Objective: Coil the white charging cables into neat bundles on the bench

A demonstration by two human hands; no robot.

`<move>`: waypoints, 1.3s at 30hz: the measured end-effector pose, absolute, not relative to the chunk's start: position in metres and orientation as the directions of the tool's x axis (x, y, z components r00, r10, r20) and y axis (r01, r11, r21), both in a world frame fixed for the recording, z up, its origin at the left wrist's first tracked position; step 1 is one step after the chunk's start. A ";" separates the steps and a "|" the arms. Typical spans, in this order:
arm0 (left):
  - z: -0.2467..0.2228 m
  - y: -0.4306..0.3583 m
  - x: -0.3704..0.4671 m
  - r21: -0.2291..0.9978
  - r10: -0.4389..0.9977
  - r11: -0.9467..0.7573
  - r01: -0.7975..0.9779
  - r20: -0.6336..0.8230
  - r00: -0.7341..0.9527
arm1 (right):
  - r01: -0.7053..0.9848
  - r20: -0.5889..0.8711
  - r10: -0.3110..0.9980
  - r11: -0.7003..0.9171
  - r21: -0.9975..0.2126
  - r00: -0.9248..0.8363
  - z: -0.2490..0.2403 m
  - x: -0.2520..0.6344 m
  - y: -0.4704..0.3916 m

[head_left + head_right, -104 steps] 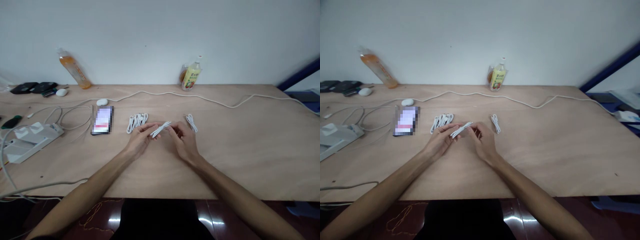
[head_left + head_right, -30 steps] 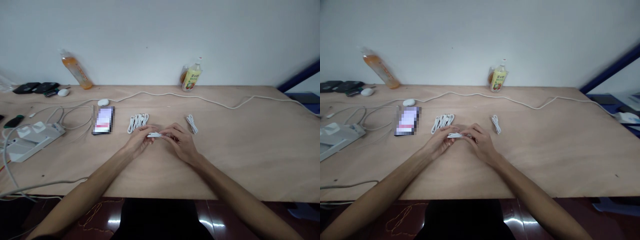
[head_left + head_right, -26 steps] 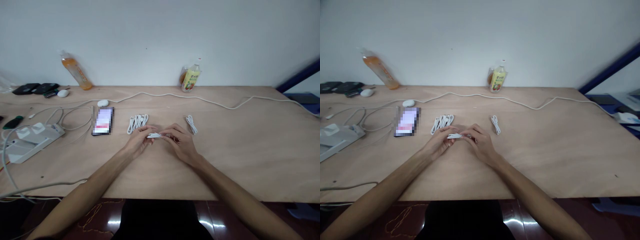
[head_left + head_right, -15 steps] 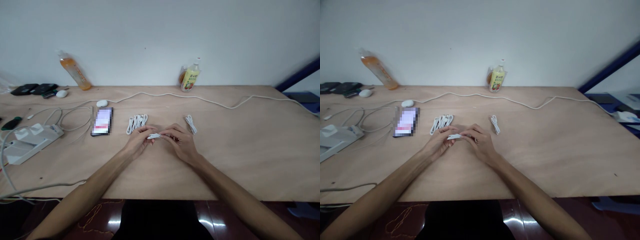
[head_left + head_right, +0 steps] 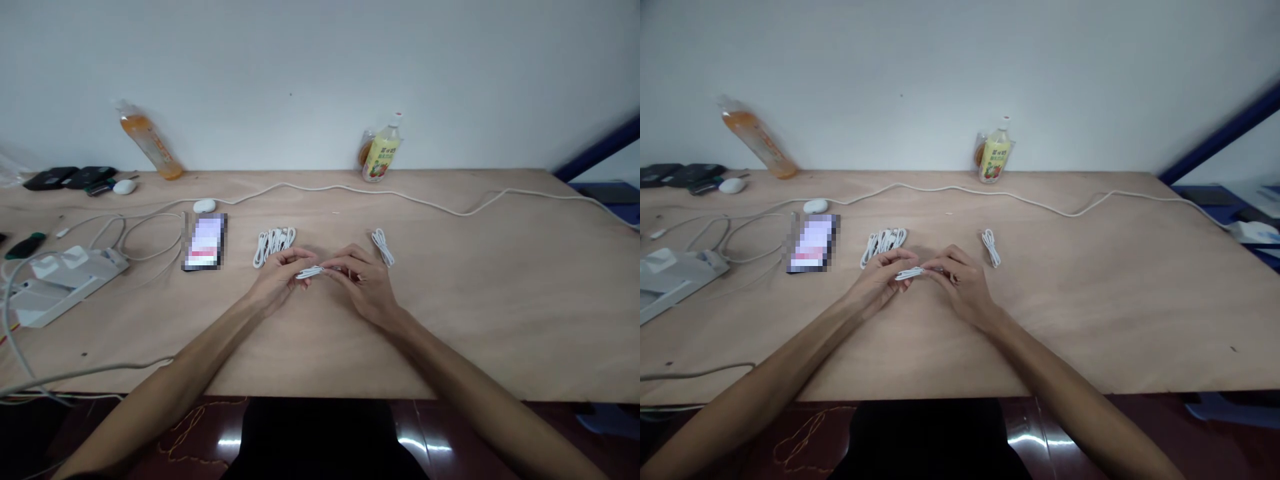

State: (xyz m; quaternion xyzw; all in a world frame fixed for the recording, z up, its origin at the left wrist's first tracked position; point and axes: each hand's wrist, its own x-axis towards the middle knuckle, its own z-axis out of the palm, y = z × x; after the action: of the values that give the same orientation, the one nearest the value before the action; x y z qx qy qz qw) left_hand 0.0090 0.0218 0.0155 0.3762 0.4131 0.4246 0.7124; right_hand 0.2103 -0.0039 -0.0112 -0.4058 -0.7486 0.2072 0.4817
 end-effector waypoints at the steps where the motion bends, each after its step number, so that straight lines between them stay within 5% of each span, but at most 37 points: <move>1: 0.016 0.021 0.009 0.886 0.915 0.359 -0.295 -0.271 0.300 | 0.406 0.557 0.805 0.588 -0.699 -0.207 -0.011 0.210 -0.004; 29: 0.013 0.025 0.013 0.889 0.952 0.291 -0.354 -0.232 0.201 | 0.477 0.415 0.856 0.517 -0.711 -0.309 -0.011 0.211 0.001; 35: 0.014 0.023 0.013 0.976 0.982 0.112 -0.186 -0.081 0.170 | 0.482 0.271 0.921 0.379 -0.790 -0.278 -0.009 0.208 -0.001; 39: 0.015 0.020 0.011 1.000 0.956 -0.013 -0.028 0.021 0.293 | 0.413 0.264 0.926 0.359 -0.837 -0.269 -0.004 0.207 -0.003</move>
State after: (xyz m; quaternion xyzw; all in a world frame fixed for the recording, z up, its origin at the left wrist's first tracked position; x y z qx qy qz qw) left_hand 0.0113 0.0200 0.0147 0.5666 0.4096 0.4309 0.5706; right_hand 0.2072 -0.0033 -0.0037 -0.4611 -0.7259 0.3284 0.3907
